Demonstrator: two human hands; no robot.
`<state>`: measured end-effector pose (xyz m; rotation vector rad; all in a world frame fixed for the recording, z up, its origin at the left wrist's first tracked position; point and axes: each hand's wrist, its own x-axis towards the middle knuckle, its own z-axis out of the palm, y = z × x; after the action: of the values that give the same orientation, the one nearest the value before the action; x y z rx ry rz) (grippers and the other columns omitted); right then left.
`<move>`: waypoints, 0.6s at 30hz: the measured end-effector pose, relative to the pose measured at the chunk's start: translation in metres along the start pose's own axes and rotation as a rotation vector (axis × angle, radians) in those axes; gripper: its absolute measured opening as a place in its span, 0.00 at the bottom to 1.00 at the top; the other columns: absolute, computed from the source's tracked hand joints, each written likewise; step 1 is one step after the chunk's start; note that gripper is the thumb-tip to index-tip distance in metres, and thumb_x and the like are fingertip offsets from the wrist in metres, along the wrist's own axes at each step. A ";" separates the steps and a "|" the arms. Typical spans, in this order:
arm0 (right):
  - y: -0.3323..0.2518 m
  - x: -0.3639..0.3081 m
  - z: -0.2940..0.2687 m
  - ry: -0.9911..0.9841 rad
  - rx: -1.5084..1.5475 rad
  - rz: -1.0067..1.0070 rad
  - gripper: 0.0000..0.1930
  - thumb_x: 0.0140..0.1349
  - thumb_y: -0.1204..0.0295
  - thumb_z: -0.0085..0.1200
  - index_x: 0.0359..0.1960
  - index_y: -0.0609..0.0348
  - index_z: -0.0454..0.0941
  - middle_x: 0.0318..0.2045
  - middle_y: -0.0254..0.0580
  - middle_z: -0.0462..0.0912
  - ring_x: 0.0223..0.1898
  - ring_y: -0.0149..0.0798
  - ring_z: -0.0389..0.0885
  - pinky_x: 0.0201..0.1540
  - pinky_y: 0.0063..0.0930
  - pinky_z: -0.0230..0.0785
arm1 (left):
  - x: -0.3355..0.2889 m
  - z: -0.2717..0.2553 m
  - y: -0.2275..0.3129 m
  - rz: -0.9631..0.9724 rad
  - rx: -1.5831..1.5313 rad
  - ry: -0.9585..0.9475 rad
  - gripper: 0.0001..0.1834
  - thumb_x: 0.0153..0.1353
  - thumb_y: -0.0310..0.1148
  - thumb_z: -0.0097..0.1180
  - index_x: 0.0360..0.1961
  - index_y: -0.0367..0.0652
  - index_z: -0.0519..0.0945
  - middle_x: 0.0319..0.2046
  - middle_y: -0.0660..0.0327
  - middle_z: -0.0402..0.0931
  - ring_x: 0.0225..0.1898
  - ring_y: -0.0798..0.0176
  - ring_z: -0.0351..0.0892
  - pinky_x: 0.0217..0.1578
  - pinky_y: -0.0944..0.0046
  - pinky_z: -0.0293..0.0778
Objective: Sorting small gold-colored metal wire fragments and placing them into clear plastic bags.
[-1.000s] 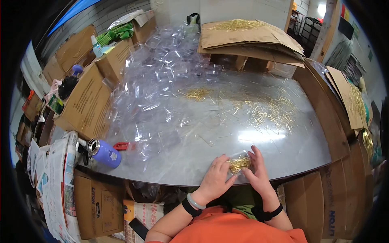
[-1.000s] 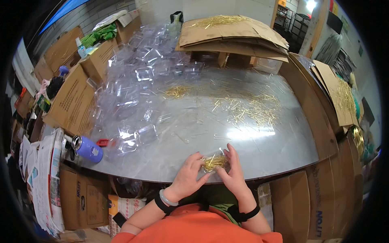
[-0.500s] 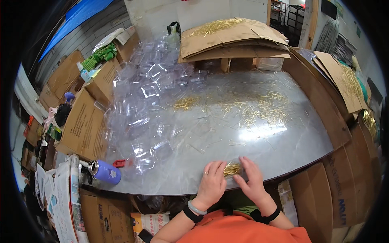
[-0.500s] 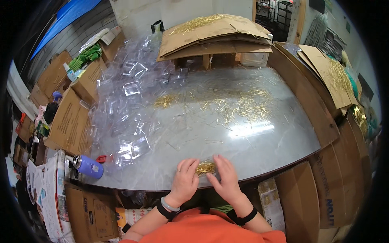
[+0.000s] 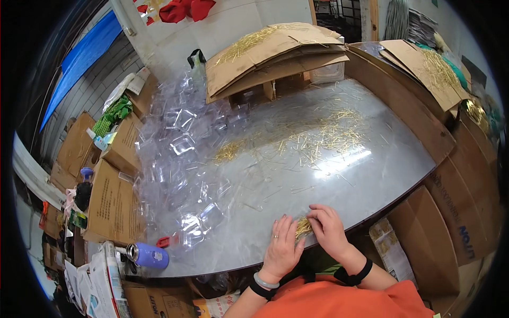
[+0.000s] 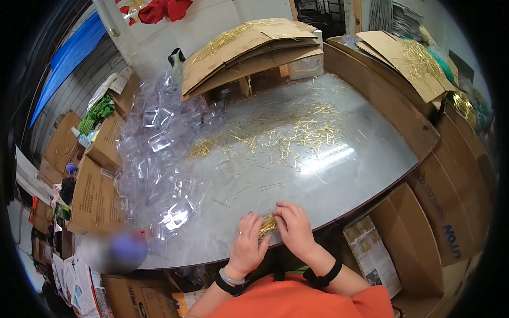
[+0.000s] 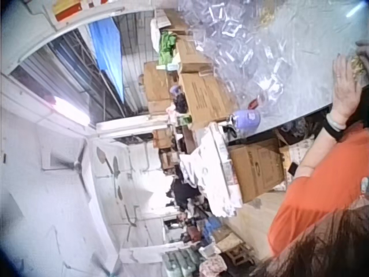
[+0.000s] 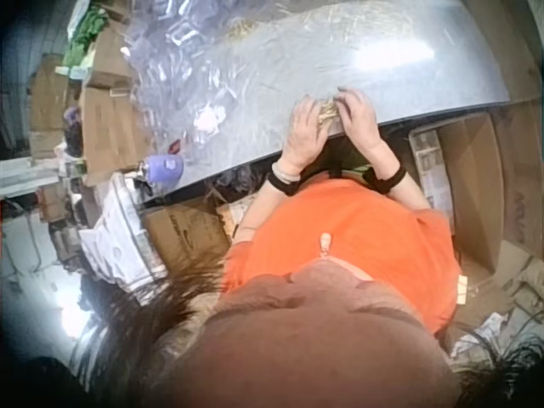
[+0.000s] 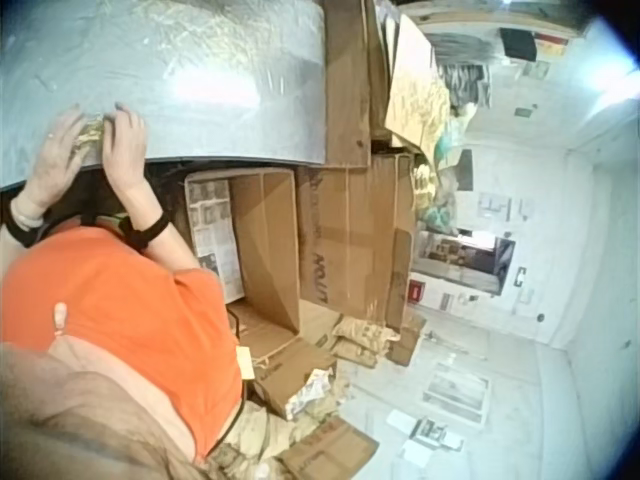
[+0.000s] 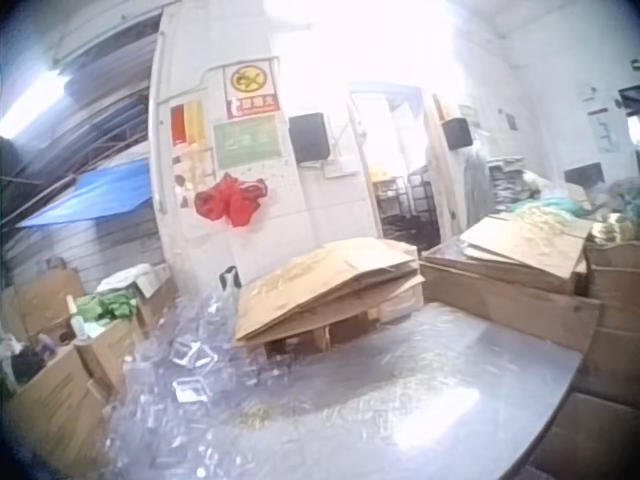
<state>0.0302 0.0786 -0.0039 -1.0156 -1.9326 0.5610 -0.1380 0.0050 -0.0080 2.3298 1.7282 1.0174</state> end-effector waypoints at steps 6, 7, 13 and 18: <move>0.002 0.010 0.004 0.020 0.062 0.024 0.07 0.62 0.74 0.61 0.41 0.59 0.80 0.48 0.46 0.82 0.49 0.53 0.78 0.55 0.44 0.69 | 0.002 0.000 0.000 0.000 -0.054 0.030 0.34 0.65 0.35 0.62 0.67 0.29 0.66 0.64 0.40 0.67 0.68 0.36 0.66 0.69 0.40 0.63; -0.001 0.009 0.003 0.010 0.039 -0.002 0.08 0.62 0.75 0.61 0.41 0.59 0.79 0.47 0.46 0.82 0.49 0.53 0.78 0.54 0.44 0.69 | 0.000 0.001 -0.001 -0.016 -0.093 0.056 0.35 0.65 0.35 0.63 0.68 0.29 0.65 0.64 0.40 0.68 0.68 0.36 0.67 0.69 0.40 0.64; 0.001 0.008 0.000 -0.003 0.056 -0.086 0.08 0.58 0.78 0.64 0.39 0.58 0.79 0.45 0.44 0.81 0.49 0.52 0.77 0.52 0.42 0.70 | 0.001 0.001 0.001 -0.073 -0.155 0.090 0.39 0.63 0.34 0.67 0.70 0.30 0.62 0.62 0.38 0.70 0.66 0.35 0.69 0.67 0.43 0.67; -0.001 0.016 -0.002 0.055 -0.057 -0.120 0.09 0.56 0.77 0.65 0.37 0.55 0.79 0.42 0.40 0.80 0.47 0.50 0.77 0.50 0.42 0.69 | 0.001 -0.001 -0.001 -0.062 -0.152 0.095 0.40 0.62 0.33 0.68 0.70 0.30 0.62 0.62 0.38 0.70 0.65 0.34 0.70 0.66 0.45 0.69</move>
<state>0.0267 0.0908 0.0056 -0.9333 -1.9553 0.4084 -0.1394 0.0062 -0.0071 2.1560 1.6785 1.2209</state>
